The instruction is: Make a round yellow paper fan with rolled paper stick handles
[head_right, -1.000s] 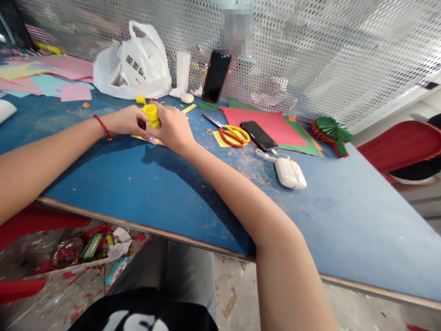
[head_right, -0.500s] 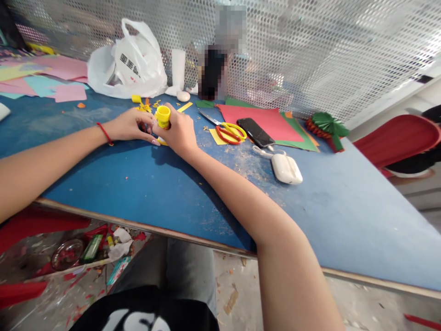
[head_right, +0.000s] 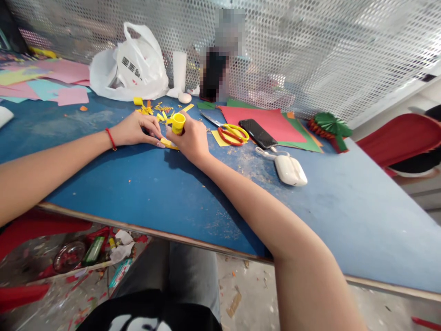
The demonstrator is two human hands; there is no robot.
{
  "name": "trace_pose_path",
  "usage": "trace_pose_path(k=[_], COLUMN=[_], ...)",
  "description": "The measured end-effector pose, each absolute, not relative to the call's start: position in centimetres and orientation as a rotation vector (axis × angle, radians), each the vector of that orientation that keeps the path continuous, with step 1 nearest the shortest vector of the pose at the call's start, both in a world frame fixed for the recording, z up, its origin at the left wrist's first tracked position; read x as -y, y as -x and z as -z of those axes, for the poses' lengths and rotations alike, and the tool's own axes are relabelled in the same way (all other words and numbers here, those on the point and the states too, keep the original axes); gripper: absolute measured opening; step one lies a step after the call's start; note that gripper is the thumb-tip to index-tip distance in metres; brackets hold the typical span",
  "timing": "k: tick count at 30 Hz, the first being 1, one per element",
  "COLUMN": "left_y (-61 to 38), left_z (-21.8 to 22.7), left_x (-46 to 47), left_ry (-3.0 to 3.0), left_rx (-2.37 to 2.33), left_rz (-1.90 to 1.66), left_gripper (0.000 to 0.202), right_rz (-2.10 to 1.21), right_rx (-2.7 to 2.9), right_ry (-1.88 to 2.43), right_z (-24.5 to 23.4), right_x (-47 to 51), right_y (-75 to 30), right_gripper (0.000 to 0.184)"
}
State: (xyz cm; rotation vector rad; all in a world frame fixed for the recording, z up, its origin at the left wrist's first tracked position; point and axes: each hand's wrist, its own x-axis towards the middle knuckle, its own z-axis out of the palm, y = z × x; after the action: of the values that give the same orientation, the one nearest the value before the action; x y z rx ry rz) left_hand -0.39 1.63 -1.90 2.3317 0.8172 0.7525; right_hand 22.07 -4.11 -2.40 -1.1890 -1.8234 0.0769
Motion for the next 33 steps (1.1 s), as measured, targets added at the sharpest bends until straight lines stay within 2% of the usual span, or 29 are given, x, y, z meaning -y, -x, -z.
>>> trace_pose_path(k=[11, 18, 22, 26, 33], left_y=[0.3, 0.3, 0.2, 0.4, 0.4], left_z=[1.8, 1.7, 1.7, 1.9, 1.6], left_x=[-1.6, -1.5, -1.5, -1.7, -1.6], left_ry=[-2.306, -2.307, -2.319, -2.32, -2.328], left_rx=[-0.781, -0.717, -0.72, -0.74, -0.732], left_rz=[-0.787, -0.816, -0.807, -0.798, -0.779], left_gripper=[0.026, 0.031, 0.033, 0.043, 0.051], right_rz=[-0.004, 0.06, -0.041, -0.121, -0.062], right_rx=[1.85, 1.693, 1.619, 1.755, 1.792], right_ry=[1.182, 1.222, 1.178, 1.118, 1.219], right_z=[1.9, 2.1, 2.1, 2.3, 2.6], right_x=[5.0, 3.8, 3.3, 3.6, 3.3], right_y=[-23.6, -25.7, -25.7, -24.5, -24.7], right_gripper=[0.036, 0.042, 0.043, 0.046, 0.037])
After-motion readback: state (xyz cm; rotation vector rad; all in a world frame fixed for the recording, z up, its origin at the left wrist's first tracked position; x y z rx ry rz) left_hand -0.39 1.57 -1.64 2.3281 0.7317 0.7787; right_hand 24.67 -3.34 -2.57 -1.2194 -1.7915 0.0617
